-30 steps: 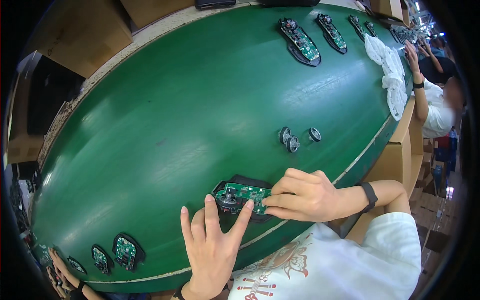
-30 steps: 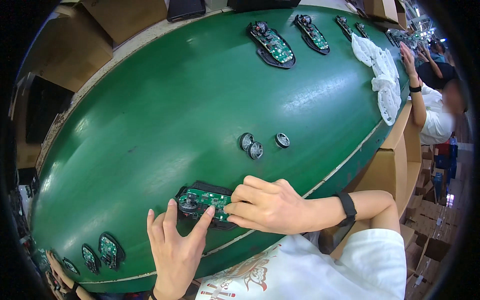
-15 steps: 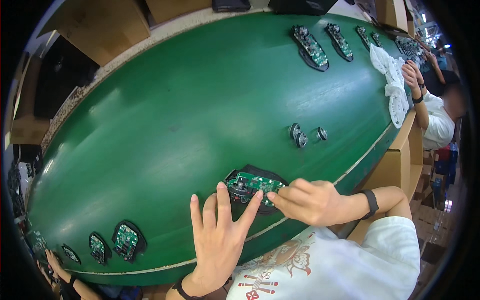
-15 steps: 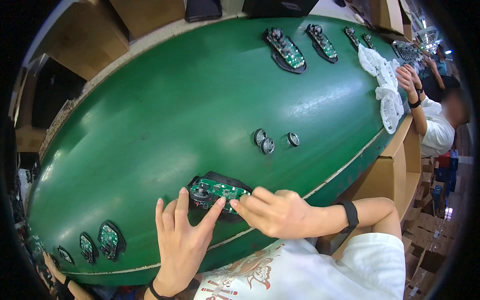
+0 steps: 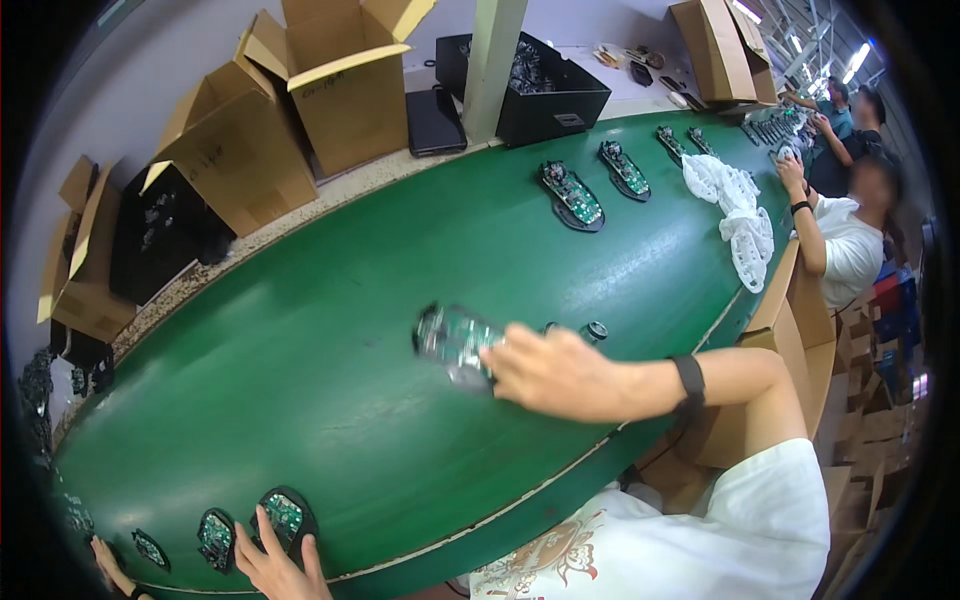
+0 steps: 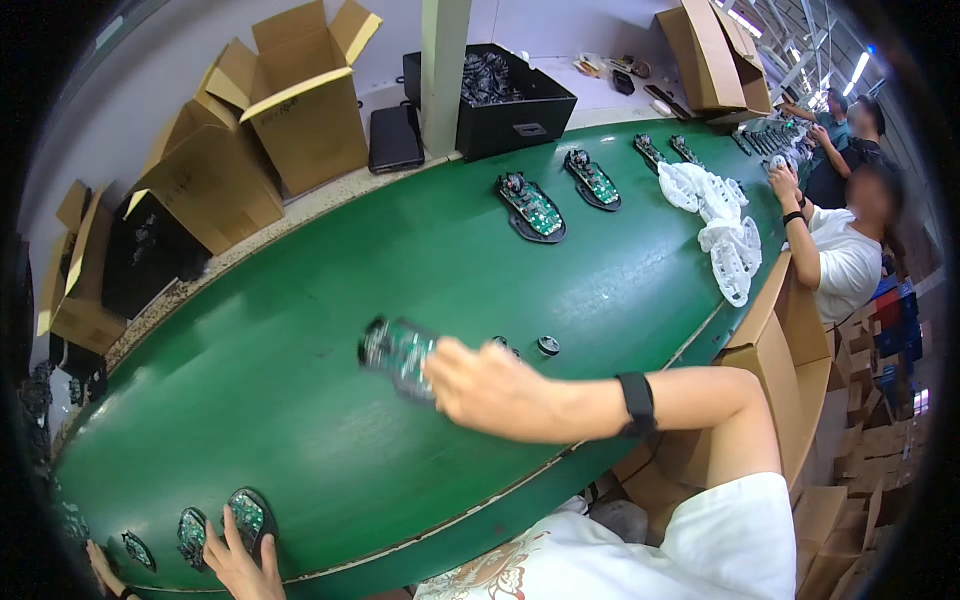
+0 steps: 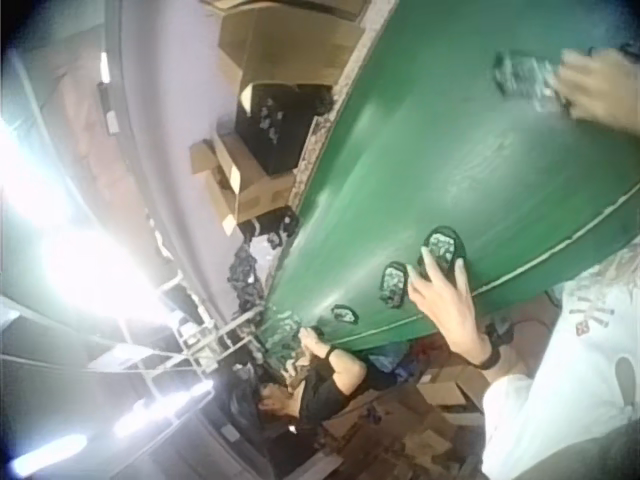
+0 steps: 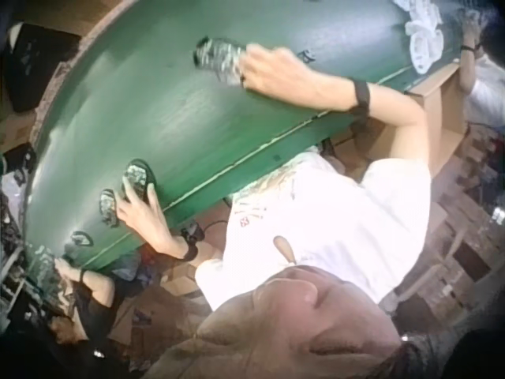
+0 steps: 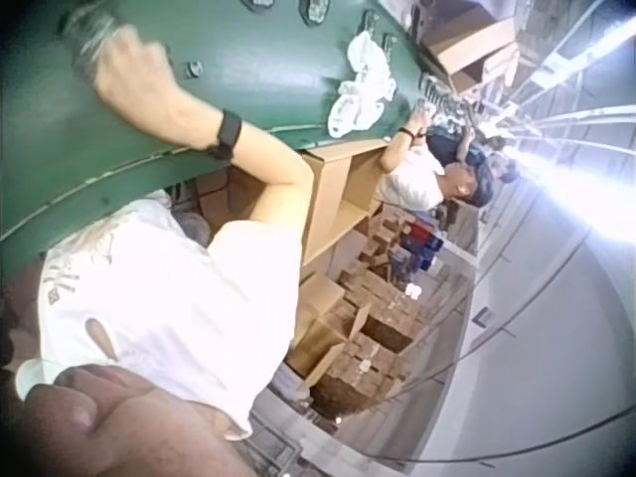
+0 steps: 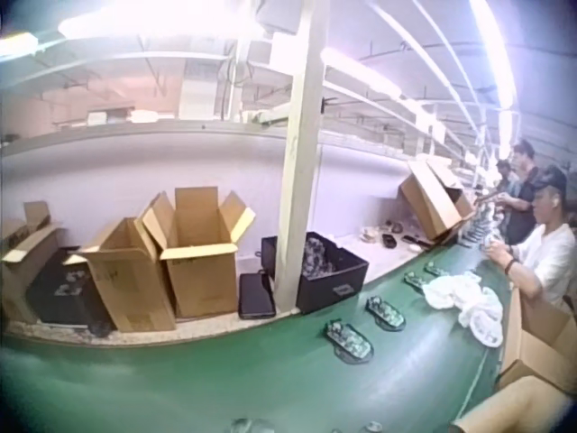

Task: The person assembles small electronic devices on a green workbench. They place circular components onto green circuit boards, secure them, and then place the finished units into plastic bags. The person also retrieves new components from a cardboard box and organizes them on the table.

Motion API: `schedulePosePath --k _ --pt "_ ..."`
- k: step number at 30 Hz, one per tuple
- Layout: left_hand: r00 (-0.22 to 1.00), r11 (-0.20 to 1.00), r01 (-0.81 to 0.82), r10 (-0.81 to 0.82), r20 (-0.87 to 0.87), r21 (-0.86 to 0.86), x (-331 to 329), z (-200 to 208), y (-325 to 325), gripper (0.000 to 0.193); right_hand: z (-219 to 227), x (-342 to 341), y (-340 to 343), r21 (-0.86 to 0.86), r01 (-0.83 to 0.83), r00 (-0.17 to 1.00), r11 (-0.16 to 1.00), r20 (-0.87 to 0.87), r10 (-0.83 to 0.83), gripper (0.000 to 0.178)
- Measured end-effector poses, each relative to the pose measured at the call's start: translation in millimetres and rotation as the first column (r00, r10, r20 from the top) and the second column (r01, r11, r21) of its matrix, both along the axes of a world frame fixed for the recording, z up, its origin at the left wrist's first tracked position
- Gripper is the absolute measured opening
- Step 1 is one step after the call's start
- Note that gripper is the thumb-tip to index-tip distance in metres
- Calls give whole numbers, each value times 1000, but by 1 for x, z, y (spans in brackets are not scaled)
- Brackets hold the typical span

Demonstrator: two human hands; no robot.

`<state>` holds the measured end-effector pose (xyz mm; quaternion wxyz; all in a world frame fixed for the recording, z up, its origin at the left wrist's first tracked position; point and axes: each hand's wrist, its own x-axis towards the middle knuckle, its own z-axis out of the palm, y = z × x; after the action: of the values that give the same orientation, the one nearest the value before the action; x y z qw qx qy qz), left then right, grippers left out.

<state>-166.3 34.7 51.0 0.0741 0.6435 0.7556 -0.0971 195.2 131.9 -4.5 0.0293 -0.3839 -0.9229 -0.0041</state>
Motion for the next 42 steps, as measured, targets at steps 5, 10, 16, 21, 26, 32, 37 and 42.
schedulePosePath --k 5,10,16,21,26,32,37,42 --pt "993 995 -103 103 50 -3 4 -4 -17 59 -21 34 72 46 282 945 958 158 -286 31" --pt "977 998 35 -44 207 47 7 -17 -13 56 -13 55 69 -49 325 946 944 16 -325 31" --pt "905 957 288 -281 318 27 29 -21 15 62 34 75 18 -312 401 897 861 -58 -439 55" --pt "790 884 464 -445 422 63 53 -26 45 62 41 82 -17 -604 495 822 625 93 -561 69" --pt "630 770 624 -597 497 134 75 -30 60 63 21 51 -13 -645 379 827 664 -86 -556 61" --pt "780 856 503 -510 362 122 75 -25 40 62 12 1 3 -654 144 906 743 -215 -364 43" --pt "743 865 498 -464 483 64 81 -28 26 64 16 -19 20 -746 43 913 665 -240 -328 45" --pt "704 828 551 -527 476 103 83 -40 34 60 10 -10 24 -826 20 853 563 -279 -440 49"
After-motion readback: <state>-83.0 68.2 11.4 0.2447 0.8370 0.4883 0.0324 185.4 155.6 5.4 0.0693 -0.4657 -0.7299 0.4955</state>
